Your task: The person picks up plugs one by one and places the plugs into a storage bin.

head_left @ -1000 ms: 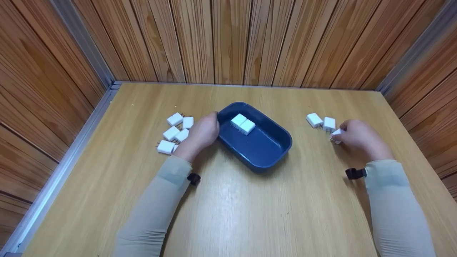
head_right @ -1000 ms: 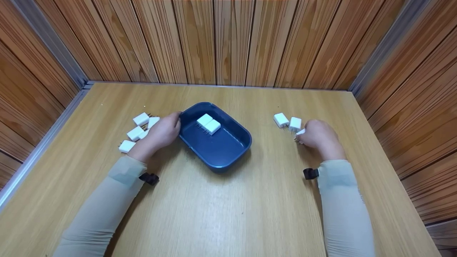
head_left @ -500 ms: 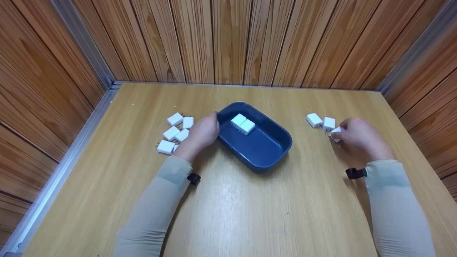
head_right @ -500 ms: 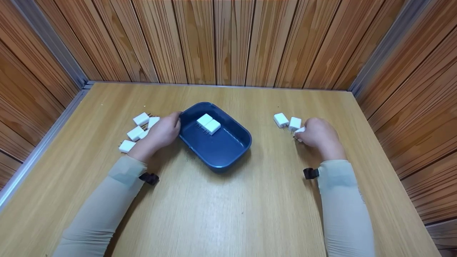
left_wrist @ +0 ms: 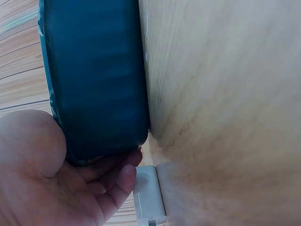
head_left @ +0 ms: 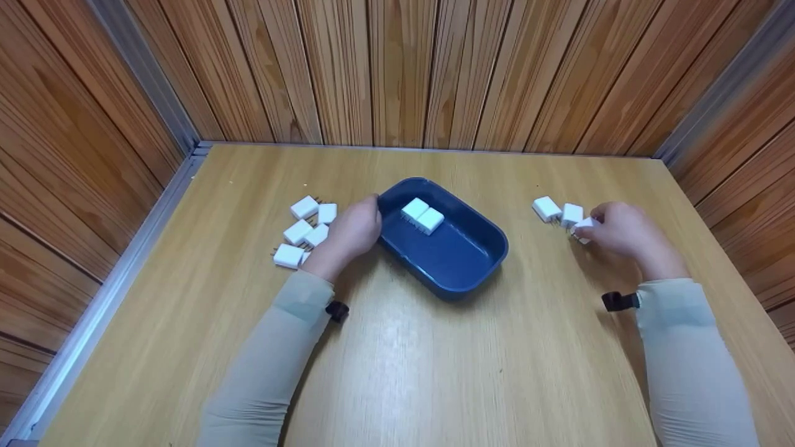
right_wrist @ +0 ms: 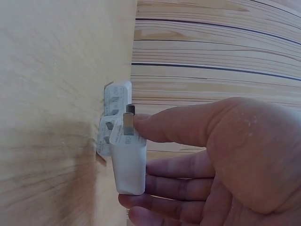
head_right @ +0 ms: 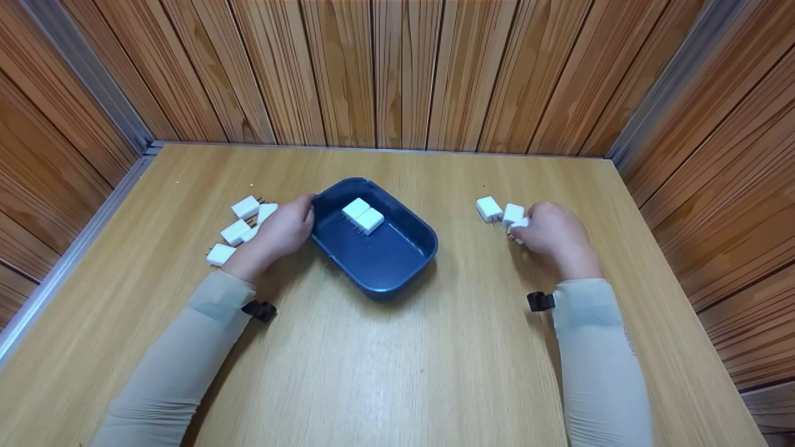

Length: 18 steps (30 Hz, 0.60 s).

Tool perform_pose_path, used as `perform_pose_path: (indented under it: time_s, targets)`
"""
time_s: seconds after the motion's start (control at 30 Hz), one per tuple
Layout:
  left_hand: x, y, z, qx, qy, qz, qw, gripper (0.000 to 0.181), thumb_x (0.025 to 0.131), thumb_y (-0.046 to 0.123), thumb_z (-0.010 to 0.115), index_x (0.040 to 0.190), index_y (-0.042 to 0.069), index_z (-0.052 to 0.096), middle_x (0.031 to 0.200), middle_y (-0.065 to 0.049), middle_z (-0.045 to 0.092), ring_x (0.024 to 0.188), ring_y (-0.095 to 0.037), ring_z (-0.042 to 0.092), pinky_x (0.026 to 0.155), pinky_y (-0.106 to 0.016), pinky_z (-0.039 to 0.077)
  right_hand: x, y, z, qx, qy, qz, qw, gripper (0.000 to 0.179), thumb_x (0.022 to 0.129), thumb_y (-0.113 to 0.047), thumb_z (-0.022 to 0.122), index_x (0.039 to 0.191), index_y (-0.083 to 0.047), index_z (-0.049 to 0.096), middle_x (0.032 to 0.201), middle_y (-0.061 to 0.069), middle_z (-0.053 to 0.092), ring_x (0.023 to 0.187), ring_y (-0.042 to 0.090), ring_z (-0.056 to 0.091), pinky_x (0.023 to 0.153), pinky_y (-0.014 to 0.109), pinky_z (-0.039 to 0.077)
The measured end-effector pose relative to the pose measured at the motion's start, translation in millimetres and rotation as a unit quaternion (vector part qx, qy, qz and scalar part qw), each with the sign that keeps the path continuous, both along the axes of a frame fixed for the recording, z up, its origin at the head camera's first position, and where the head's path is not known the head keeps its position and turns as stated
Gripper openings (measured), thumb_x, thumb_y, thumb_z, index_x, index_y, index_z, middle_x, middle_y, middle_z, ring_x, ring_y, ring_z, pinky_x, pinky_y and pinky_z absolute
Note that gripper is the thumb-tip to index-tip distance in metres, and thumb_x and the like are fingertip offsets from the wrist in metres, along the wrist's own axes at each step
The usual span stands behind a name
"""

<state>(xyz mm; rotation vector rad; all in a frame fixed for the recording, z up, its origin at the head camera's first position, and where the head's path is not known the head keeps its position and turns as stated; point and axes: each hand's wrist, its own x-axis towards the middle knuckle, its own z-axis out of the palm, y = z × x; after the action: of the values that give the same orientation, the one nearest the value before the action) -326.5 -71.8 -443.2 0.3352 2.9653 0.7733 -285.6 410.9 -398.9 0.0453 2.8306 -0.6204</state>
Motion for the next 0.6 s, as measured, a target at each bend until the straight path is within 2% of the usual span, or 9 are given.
perform_pose_path:
  time_s: [0.13, 0.4, 0.43, 0.6]
  targets:
    - [0.0, -0.3, 1.1, 0.006, -0.006, -0.001, 1.0000, 0.050, 0.120, 0.019, 0.040, 0.163, -0.006, 0.045, 0.155, -0.028, 0.061, 0.143, -0.040, 0.061, 0.120, -0.054, 0.049, 1.4, -3, 2.1, -0.001, 0.010, 0.001, 1.0000, 0.054, 0.109, -0.034, 0.071, 0.139, 0.010, 0.066, 0.117, 0.026, 0.070, 0.100, 0.041, 0.060, 0.087, 0.055, 0.050]
    - [-1.3, -0.5, 1.1, 0.005, -0.013, -0.003, 0.9999, 0.051, 0.120, 0.020, 0.039, 0.164, -0.006, 0.045, 0.157, -0.028, 0.059, 0.145, -0.040, 0.059, 0.121, -0.054, 0.047, 3.8, -9, 5.7, 0.002, 0.027, 0.009, 0.9996, 0.056, 0.108, -0.036, 0.072, 0.140, 0.010, 0.066, 0.119, 0.027, 0.070, 0.100, 0.040, 0.061, 0.086, 0.055, 0.051]
    - [-7.1, -2.9, -7.2, 0.008, -0.009, -0.007, 0.9999, 0.052, 0.121, 0.023, 0.038, 0.164, -0.004, 0.045, 0.157, -0.027, 0.060, 0.145, -0.039, 0.060, 0.120, -0.053, 0.048, 4.2, -9, 6.1, 0.000, 0.027, 0.008, 0.9996, 0.056, 0.108, -0.036, 0.072, 0.140, 0.010, 0.067, 0.119, 0.027, 0.071, 0.100, 0.040, 0.061, 0.087, 0.055, 0.051]
    - [-7.6, -2.9, -7.4, 0.008, -0.010, -0.008, 0.9999, 0.052, 0.121, 0.023, 0.037, 0.164, -0.004, 0.045, 0.157, -0.026, 0.060, 0.145, -0.038, 0.060, 0.120, -0.052, 0.048, 6.5, -12, 7.9, -0.008, 0.027, 0.003, 0.9996, 0.057, 0.108, -0.040, 0.073, 0.141, 0.007, 0.067, 0.123, 0.027, 0.070, 0.103, 0.041, 0.061, 0.089, 0.056, 0.051]
